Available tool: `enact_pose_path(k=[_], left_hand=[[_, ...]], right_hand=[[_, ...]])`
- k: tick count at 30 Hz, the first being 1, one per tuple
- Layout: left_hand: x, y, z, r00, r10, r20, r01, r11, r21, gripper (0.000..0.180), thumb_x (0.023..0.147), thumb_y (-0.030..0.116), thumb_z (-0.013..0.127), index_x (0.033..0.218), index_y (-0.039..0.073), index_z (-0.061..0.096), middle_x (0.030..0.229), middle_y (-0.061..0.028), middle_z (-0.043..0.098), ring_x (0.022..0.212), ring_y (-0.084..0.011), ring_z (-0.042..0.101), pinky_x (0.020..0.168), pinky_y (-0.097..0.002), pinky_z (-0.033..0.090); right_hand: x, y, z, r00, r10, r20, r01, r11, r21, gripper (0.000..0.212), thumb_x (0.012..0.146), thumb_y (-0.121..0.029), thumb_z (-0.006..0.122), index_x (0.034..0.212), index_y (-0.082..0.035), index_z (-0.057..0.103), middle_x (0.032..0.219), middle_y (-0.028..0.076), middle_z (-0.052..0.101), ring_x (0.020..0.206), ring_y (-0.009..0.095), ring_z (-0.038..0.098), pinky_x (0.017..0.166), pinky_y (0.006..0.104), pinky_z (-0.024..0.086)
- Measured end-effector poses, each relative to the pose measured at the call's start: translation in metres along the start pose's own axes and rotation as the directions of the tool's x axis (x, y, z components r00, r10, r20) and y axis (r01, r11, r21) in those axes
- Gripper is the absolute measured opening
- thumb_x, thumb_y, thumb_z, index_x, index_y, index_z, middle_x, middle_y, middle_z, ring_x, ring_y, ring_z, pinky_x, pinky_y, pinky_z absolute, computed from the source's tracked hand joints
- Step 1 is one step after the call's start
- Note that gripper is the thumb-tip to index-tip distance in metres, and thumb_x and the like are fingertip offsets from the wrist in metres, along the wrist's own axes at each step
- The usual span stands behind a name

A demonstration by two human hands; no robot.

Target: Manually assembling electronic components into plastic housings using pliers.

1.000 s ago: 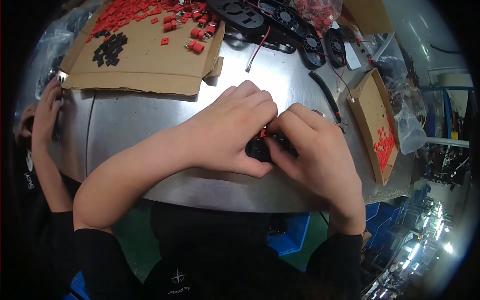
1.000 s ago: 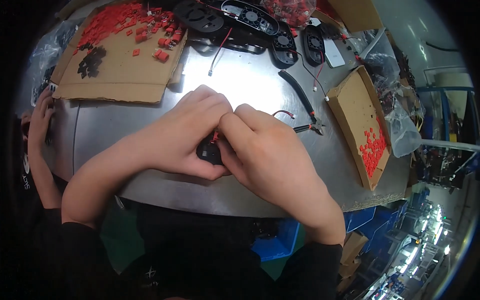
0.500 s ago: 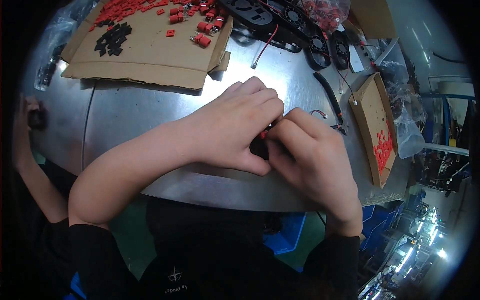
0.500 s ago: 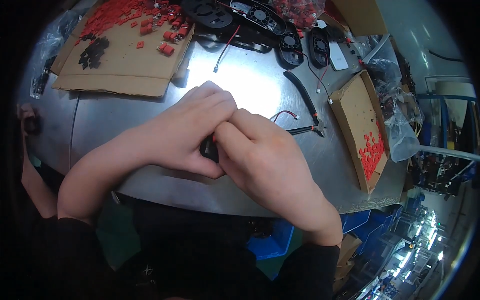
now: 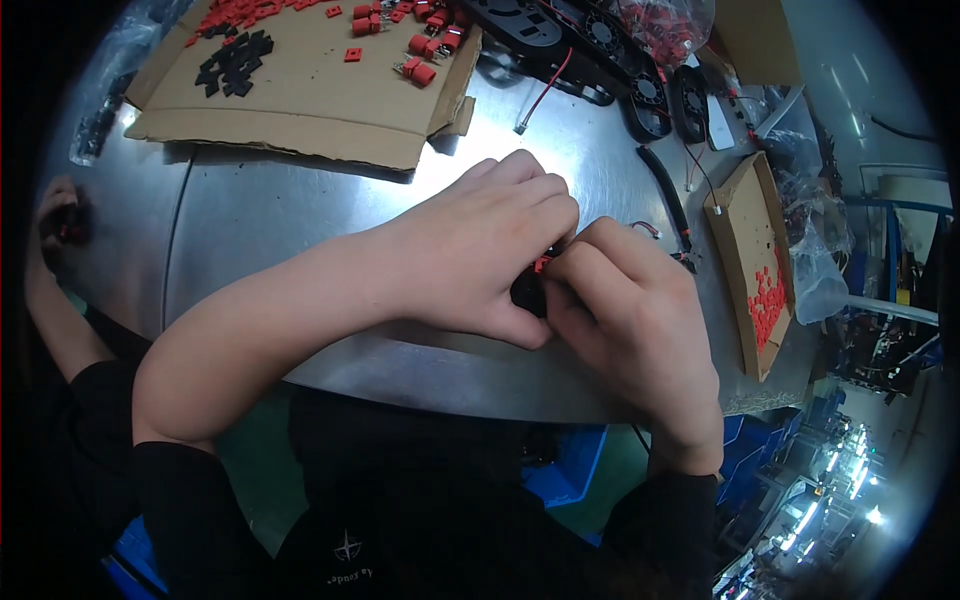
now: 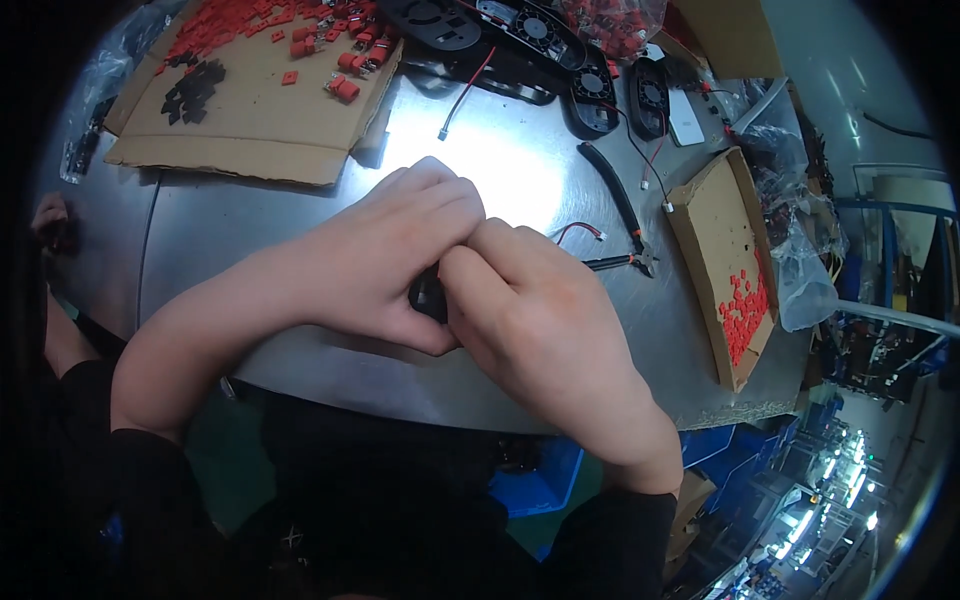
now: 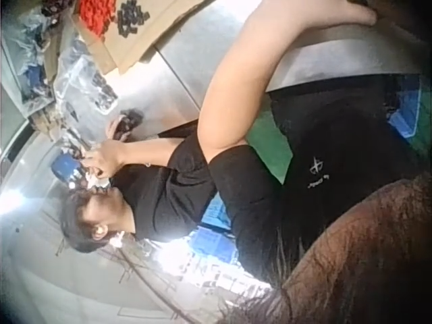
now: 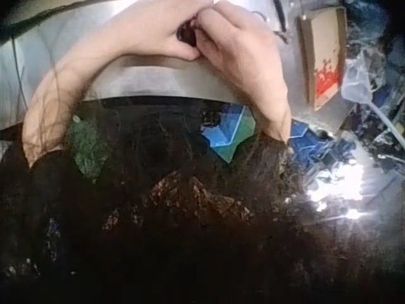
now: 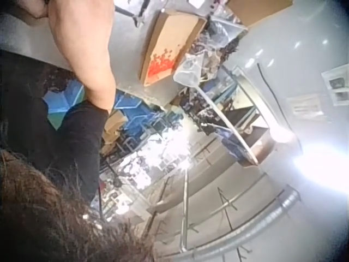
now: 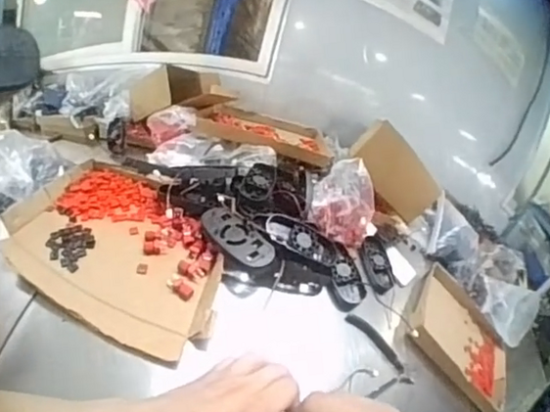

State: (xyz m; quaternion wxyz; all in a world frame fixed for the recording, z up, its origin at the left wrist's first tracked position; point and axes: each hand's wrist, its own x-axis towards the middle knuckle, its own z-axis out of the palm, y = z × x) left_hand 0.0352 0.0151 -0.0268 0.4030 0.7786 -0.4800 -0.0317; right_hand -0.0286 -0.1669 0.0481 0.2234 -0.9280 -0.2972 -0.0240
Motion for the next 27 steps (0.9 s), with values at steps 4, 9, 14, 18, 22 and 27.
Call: enact_pose_path(k=[4, 9, 14, 18, 22, 27], left_hand=[[-0.001, 0.001, 0.000, 1.000, 0.003, 0.000, -0.003, 1.000, 0.004, 0.051, 0.067, 0.034, 0.081, 0.099, 0.002, 0.058, 0.106, -0.0146, 0.059, 0.109, -0.0348, 0.052, 0.096, -0.0442, 0.045], [-0.002, 0.001, 0.000, 1.000, -0.006, 0.021, 0.006, 1.000, -0.006, 0.050, 0.065, 0.031, 0.080, 0.098, 0.003, 0.056, 0.104, -0.0142, 0.056, 0.107, -0.0351, 0.051, 0.092, -0.0443, 0.045], [0.005, 0.000, -0.002, 0.998, -0.021, 0.060, 0.021, 1.000, 0.002, 0.050, 0.069, 0.037, 0.079, 0.098, 0.002, 0.059, 0.107, -0.0147, 0.059, 0.109, -0.0351, 0.052, 0.096, -0.0445, 0.045], [0.004, 0.000, -0.004, 0.999, -0.002, 0.043, 0.002, 1.000, 0.010, 0.053, 0.070, 0.041, 0.080, 0.100, 0.002, 0.059, 0.108, -0.0149, 0.059, 0.109, -0.0347, 0.052, 0.097, -0.0440, 0.045], [-0.003, 0.002, -0.009, 0.996, -0.033, 0.088, 0.031, 0.999, 0.017, 0.057, 0.074, 0.047, 0.080, 0.101, 0.002, 0.060, 0.108, -0.0151, 0.059, 0.110, -0.0341, 0.052, 0.097, -0.0435, 0.044], [0.004, 0.004, -0.006, 0.996, 0.023, 0.085, -0.024, 1.000, 0.015, 0.061, 0.076, 0.054, 0.079, 0.102, 0.002, 0.061, 0.106, -0.0151, 0.059, 0.106, -0.0339, 0.052, 0.094, -0.0439, 0.045]], right_hand=[[-0.003, 0.002, 0.001, 0.998, -0.036, 0.048, 0.037, 0.999, -0.023, 0.017, 0.079, -0.002, 0.075, 0.093, -0.003, 0.067, 0.087, 0.011, 0.061, 0.076, 0.029, 0.064, 0.065, 0.0365, 0.051], [-0.006, 0.001, -0.009, 0.977, 0.155, 0.150, -0.170, 0.981, 0.094, 0.018, 0.087, -0.006, 0.069, 0.105, -0.001, 0.071, 0.083, 0.013, 0.064, 0.071, 0.029, 0.066, 0.063, 0.0354, 0.051], [-0.006, 0.004, -0.014, 0.949, 0.217, 0.230, -0.259, 0.950, 0.171, 0.026, 0.090, -0.010, 0.065, 0.114, -0.001, 0.071, 0.073, 0.014, 0.065, 0.063, 0.029, 0.066, 0.061, 0.0359, 0.051], [-0.005, -0.009, -0.023, 0.912, 0.272, 0.307, -0.313, 0.945, 0.093, 0.031, 0.091, -0.015, 0.065, 0.118, -0.001, 0.070, 0.065, 0.014, 0.063, 0.057, 0.030, 0.064, 0.059, 0.0355, 0.051], [-0.008, 0.021, -0.058, 0.954, 0.231, 0.191, -0.283, 0.903, 0.324, 0.033, 0.091, -0.017, 0.068, 0.119, 0.001, 0.069, 0.082, 0.004, 0.068, 0.068, 0.014, 0.065, 0.065, 0.0282, 0.050], [-0.041, 0.089, -0.065, 0.916, 0.345, 0.206, -0.339, 0.939, -0.066, 0.104, 0.074, -0.023, 0.089, 0.160, -0.006, 0.032, 0.159, 0.019, 0.040, 0.146, 0.034, 0.041, 0.121, 0.0423, 0.033]])
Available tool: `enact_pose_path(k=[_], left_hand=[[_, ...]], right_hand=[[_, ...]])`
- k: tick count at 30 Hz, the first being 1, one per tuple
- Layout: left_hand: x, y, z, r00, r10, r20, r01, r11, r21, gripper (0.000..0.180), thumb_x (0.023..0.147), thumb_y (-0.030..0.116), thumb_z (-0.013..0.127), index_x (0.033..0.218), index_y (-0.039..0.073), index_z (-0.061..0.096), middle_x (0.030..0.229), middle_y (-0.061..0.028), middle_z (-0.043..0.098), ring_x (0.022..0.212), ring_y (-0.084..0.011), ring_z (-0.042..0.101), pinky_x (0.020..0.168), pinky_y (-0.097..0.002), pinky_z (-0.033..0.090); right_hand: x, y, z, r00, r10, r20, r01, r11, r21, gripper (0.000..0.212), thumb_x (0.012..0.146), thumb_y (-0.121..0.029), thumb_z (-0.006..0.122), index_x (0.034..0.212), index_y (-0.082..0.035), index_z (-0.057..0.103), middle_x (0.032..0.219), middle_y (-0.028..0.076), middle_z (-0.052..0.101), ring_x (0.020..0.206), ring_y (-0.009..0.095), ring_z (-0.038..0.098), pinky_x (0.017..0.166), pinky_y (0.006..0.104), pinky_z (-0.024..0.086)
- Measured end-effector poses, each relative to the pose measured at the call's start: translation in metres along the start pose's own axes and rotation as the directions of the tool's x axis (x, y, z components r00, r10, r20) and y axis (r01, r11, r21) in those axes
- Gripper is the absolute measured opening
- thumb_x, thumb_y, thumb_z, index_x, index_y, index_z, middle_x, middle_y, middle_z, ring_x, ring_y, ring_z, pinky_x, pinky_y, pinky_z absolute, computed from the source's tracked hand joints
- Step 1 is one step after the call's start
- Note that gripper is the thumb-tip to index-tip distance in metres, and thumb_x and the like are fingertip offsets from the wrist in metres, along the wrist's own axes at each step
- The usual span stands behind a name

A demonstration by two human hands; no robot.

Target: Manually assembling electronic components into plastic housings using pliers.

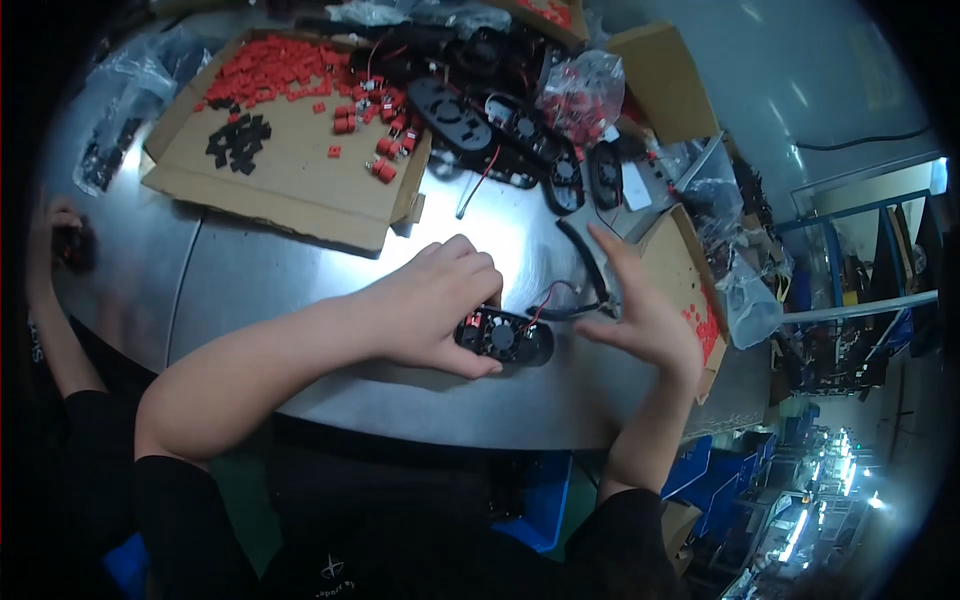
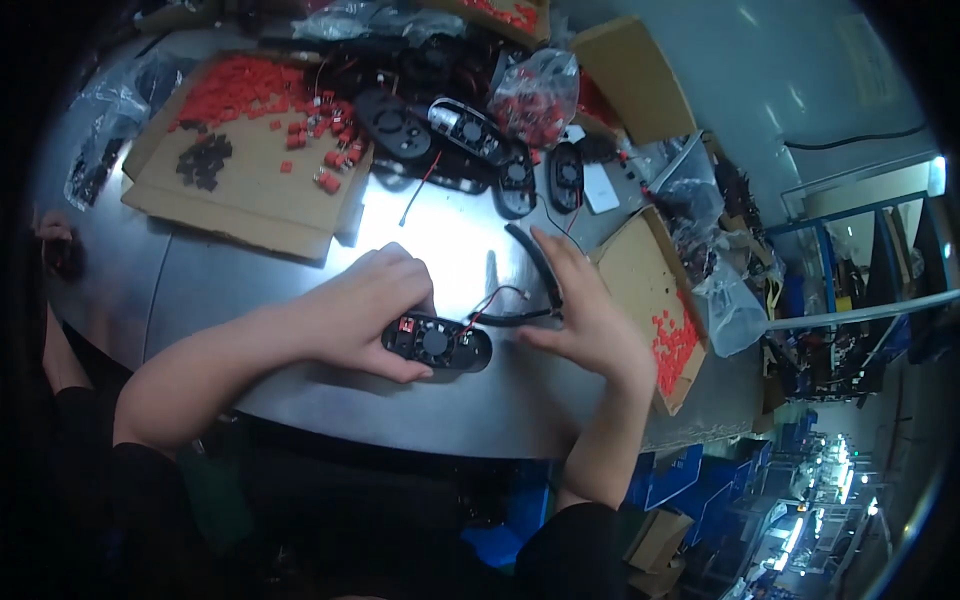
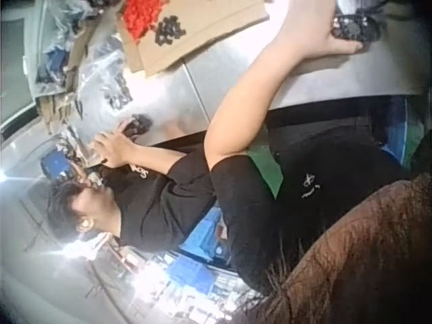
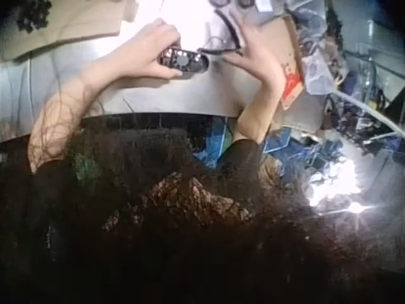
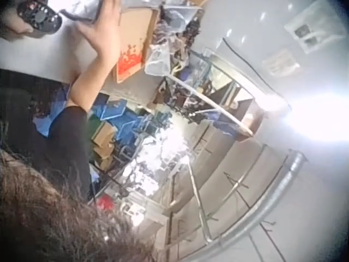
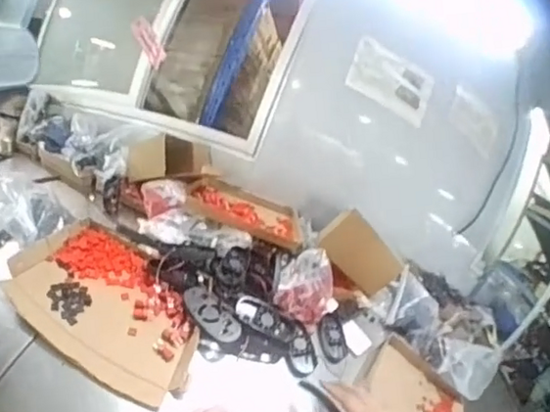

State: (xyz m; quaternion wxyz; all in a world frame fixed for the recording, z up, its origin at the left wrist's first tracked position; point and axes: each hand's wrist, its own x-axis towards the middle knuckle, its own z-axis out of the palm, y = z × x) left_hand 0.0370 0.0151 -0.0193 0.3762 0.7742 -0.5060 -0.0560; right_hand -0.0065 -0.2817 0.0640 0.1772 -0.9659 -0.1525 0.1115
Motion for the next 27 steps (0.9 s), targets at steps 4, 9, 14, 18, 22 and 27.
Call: enact_pose_path(k=[4, 9, 14, 18, 22, 27], left_hand=[[0.000, 0.004, -0.002, 1.000, 0.005, 0.016, -0.004, 1.000, -0.015, 0.056, 0.076, 0.051, 0.082, 0.099, 0.005, 0.062, 0.100, -0.0127, 0.059, 0.100, -0.0312, 0.051, 0.089, -0.0422, 0.043], [0.004, 0.002, -0.008, 1.000, -0.025, 0.012, 0.025, 1.000, 0.004, 0.055, 0.074, 0.050, 0.083, 0.099, 0.006, 0.064, 0.097, -0.0102, 0.062, 0.097, -0.0306, 0.055, 0.089, -0.0416, 0.047], [0.005, 0.000, -0.004, 1.000, 0.000, -0.012, 0.000, 1.000, -0.011, 0.055, 0.073, 0.051, 0.084, 0.099, 0.006, 0.064, 0.095, -0.0101, 0.062, 0.095, -0.0313, 0.055, 0.087, -0.0419, 0.048], [-0.001, 0.002, -0.005, 1.000, -0.008, -0.026, 0.007, 1.000, -0.024, 0.056, 0.073, 0.050, 0.085, 0.100, 0.006, 0.065, 0.095, -0.0095, 0.062, 0.096, -0.0307, 0.054, 0.087, -0.0420, 0.046], [-0.004, -0.002, -0.002, 0.999, -0.002, -0.040, 0.001, 1.000, -0.026, 0.058, 0.073, 0.054, 0.084, 0.099, 0.007, 0.065, 0.095, -0.0096, 0.063, 0.097, -0.0317, 0.056, 0.088, -0.0431, 0.048], [-0.006, -0.003, -0.002, 0.998, -0.068, -0.014, 0.067, 0.997, -0.047, 0.055, 0.072, 0.055, 0.084, 0.096, 0.008, 0.067, 0.095, -0.0107, 0.064, 0.099, -0.0325, 0.057, 0.089, -0.0432, 0.048]], right_hand=[[0.017, 0.002, 0.011, 0.997, 0.069, 0.029, -0.070, 0.997, 0.023, 0.113, 0.067, -0.024, 0.093, 0.161, -0.009, 0.031, 0.158, 0.020, 0.040, 0.144, 0.035, 0.044, 0.121, 0.0424, 0.036], [0.025, 0.021, 0.009, 0.996, 0.060, -0.061, -0.061, 0.998, -0.018, 0.097, 0.073, -0.025, 0.086, 0.157, -0.010, 0.040, 0.145, 0.020, 0.051, 0.132, 0.037, 0.053, 0.113, 0.0414, 0.043], [0.013, 0.057, 0.002, 0.975, 0.057, -0.216, -0.059, 0.998, -0.003, 0.090, 0.076, -0.023, 0.079, 0.156, -0.010, 0.041, 0.136, 0.020, 0.056, 0.121, 0.033, 0.058, 0.104, 0.0397, 0.049], [0.008, 0.059, -0.009, 0.921, 0.216, -0.325, 0.152, 0.568, 0.809, 0.083, 0.078, -0.025, 0.063, 0.156, -0.005, 0.042, 0.127, 0.013, 0.057, 0.109, 0.024, 0.059, 0.090, 0.0333, 0.053], [0.012, 0.041, -0.008, 0.836, 0.133, -0.533, 0.547, -0.125, 0.828, 0.091, 0.075, -0.039, 0.060, 0.154, -0.001, 0.038, 0.130, 0.016, 0.054, 0.090, 0.021, 0.052, 0.066, 0.0287, 0.040], [0.028, -0.074, 0.021, 0.809, 0.040, -0.587, 0.582, -0.206, 0.787, 0.069, 0.088, -0.048, 0.057, 0.142, -0.007, 0.041, 0.116, 0.015, 0.050, 0.080, 0.020, 0.049, 0.066, 0.0308, 0.041]])
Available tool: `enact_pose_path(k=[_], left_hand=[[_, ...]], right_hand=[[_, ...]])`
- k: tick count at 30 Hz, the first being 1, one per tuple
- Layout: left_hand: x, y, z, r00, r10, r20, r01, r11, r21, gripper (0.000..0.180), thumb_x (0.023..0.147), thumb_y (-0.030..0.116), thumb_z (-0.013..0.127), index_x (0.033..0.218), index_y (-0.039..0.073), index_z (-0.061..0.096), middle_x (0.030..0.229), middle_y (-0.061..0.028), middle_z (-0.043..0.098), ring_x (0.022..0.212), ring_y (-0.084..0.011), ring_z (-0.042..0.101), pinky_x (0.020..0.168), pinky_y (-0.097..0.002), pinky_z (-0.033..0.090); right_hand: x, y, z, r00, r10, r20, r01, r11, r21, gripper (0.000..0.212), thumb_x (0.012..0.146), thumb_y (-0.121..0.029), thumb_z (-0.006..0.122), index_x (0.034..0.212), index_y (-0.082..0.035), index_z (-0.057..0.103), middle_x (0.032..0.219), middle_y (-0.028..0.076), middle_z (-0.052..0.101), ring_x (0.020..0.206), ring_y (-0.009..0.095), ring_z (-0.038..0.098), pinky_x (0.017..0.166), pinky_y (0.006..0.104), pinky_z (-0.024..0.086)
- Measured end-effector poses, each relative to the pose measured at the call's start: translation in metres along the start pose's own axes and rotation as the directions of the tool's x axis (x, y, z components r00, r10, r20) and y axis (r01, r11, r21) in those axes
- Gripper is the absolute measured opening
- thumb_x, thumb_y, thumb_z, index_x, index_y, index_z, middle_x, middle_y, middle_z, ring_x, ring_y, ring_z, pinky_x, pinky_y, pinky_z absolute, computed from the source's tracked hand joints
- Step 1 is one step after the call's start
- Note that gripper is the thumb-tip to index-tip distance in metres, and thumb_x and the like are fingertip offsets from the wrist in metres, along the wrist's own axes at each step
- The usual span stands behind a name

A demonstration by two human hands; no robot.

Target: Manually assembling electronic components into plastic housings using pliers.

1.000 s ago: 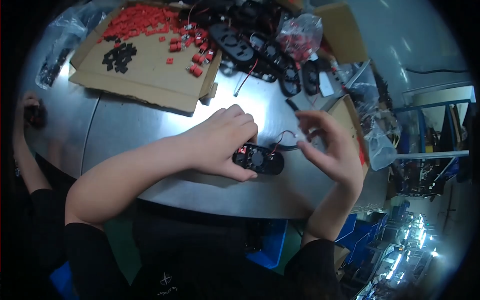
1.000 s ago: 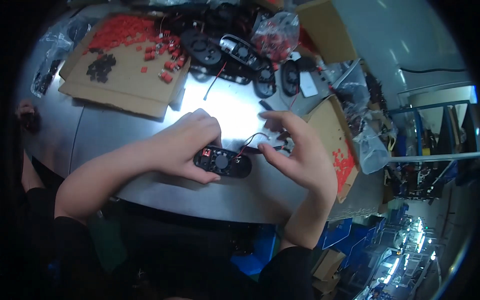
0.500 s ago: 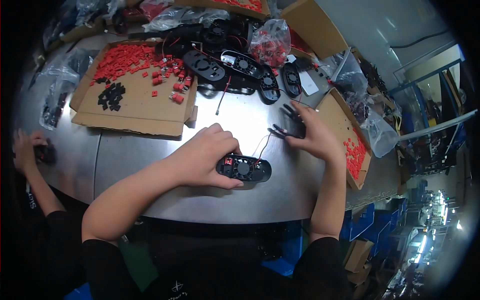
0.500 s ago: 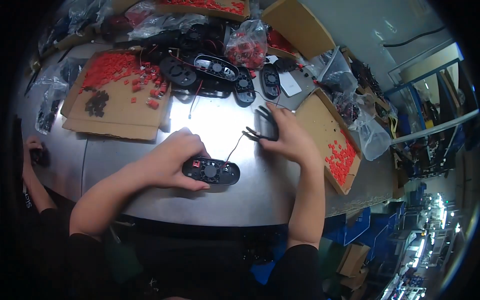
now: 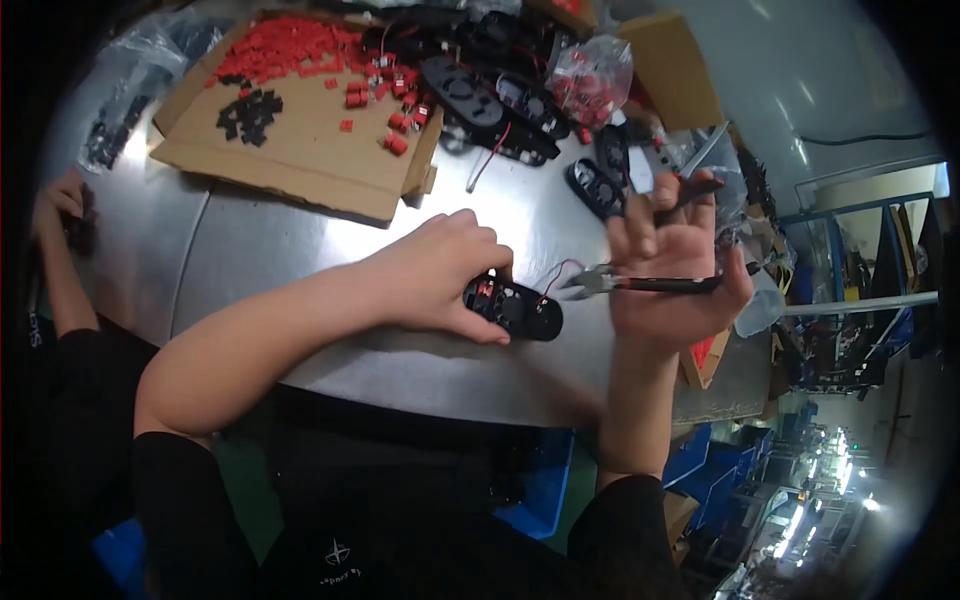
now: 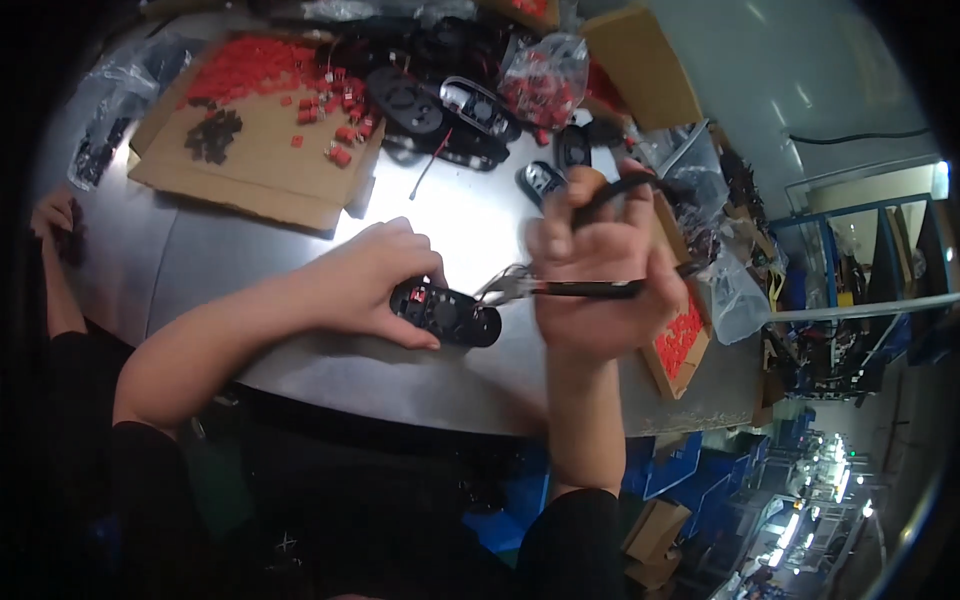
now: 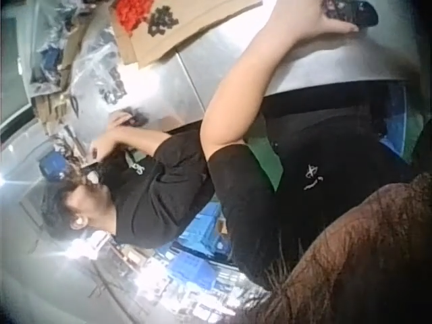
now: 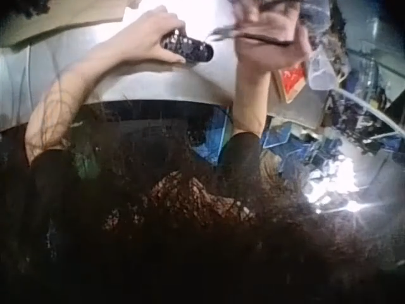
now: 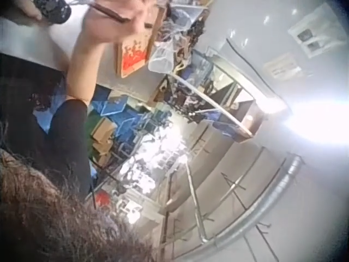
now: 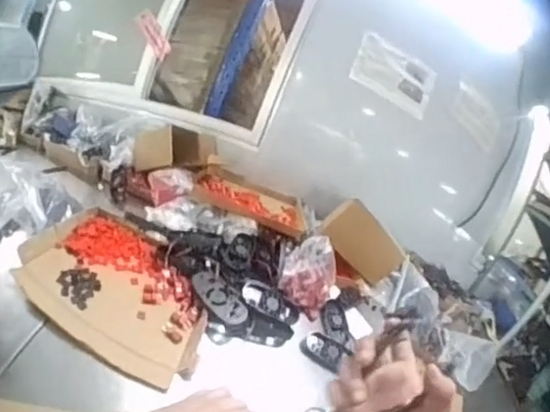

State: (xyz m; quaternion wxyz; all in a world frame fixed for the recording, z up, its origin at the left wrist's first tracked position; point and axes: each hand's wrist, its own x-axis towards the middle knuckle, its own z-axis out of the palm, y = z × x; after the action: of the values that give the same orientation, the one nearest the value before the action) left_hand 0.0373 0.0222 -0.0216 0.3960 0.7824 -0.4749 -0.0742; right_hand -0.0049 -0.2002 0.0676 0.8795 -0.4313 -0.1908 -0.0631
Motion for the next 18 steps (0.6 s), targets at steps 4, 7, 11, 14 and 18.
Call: enact_pose_path(k=[4, 7, 11, 14, 18], left_hand=[[0.002, 0.007, -0.002, 0.999, -0.037, -0.007, 0.037, 0.999, 0.025, 0.050, 0.071, 0.051, 0.086, 0.091, 0.009, 0.069, 0.091, -0.0113, 0.065, 0.096, -0.0335, 0.058, 0.085, -0.0442, 0.049], [0.003, 0.004, 0.002, 0.998, -0.060, 0.006, 0.060, 0.998, 0.013, 0.050, 0.070, 0.050, 0.087, 0.095, 0.009, 0.072, 0.092, -0.0119, 0.066, 0.098, -0.0334, 0.059, 0.087, -0.0439, 0.050], [0.001, 0.006, 0.004, 0.997, -0.065, -0.040, 0.066, 0.998, 0.006, 0.050, 0.071, 0.048, 0.087, 0.098, 0.009, 0.075, 0.092, -0.0113, 0.068, 0.100, -0.0325, 0.060, 0.089, -0.0431, 0.050], [-0.002, 0.009, 0.003, 0.994, -0.081, -0.075, 0.082, 0.997, 0.007, 0.048, 0.071, 0.047, 0.087, 0.096, 0.008, 0.075, 0.092, -0.0113, 0.069, 0.101, -0.0321, 0.061, 0.091, -0.0424, 0.050], [-0.004, 0.011, 0.004, 0.992, -0.109, -0.064, 0.111, 0.993, 0.025, 0.047, 0.071, 0.045, 0.086, 0.096, 0.007, 0.076, 0.093, -0.0121, 0.071, 0.103, -0.0325, 0.062, 0.094, -0.0420, 0.050]], right_hand=[[-0.015, 0.044, 0.039, 0.987, -0.115, 0.112, 0.148, 0.924, -0.354, 0.056, 0.097, -0.045, 0.055, 0.141, -0.015, 0.038, 0.106, 0.013, 0.047, 0.075, 0.019, 0.047, 0.065, 0.0343, 0.042], [-0.023, 0.055, 0.038, 0.965, -0.118, 0.232, 0.242, 0.738, -0.630, 0.060, 0.100, -0.049, 0.056, 0.144, -0.015, 0.033, 0.106, 0.013, 0.048, 0.077, 0.020, 0.051, 0.067, 0.0356, 0.045], [-0.028, 0.055, 0.035, 0.981, -0.071, 0.182, 0.185, 0.638, -0.747, 0.068, 0.100, -0.056, 0.056, 0.146, -0.015, 0.029, 0.108, 0.015, 0.049, 0.077, 0.021, 0.052, 0.068, 0.0362, 0.046], [-0.028, 0.059, 0.034, 0.984, -0.069, 0.165, 0.170, 0.640, -0.749, 0.069, 0.099, -0.057, 0.056, 0.147, -0.014, 0.029, 0.108, 0.015, 0.049, 0.076, 0.021, 0.052, 0.067, 0.0358, 0.045], [-0.029, 0.064, 0.034, 0.974, -0.123, 0.189, 0.223, 0.633, -0.741, 0.071, 0.098, -0.057, 0.057, 0.147, -0.014, 0.031, 0.108, 0.015, 0.049, 0.076, 0.021, 0.051, 0.065, 0.0352, 0.044]])
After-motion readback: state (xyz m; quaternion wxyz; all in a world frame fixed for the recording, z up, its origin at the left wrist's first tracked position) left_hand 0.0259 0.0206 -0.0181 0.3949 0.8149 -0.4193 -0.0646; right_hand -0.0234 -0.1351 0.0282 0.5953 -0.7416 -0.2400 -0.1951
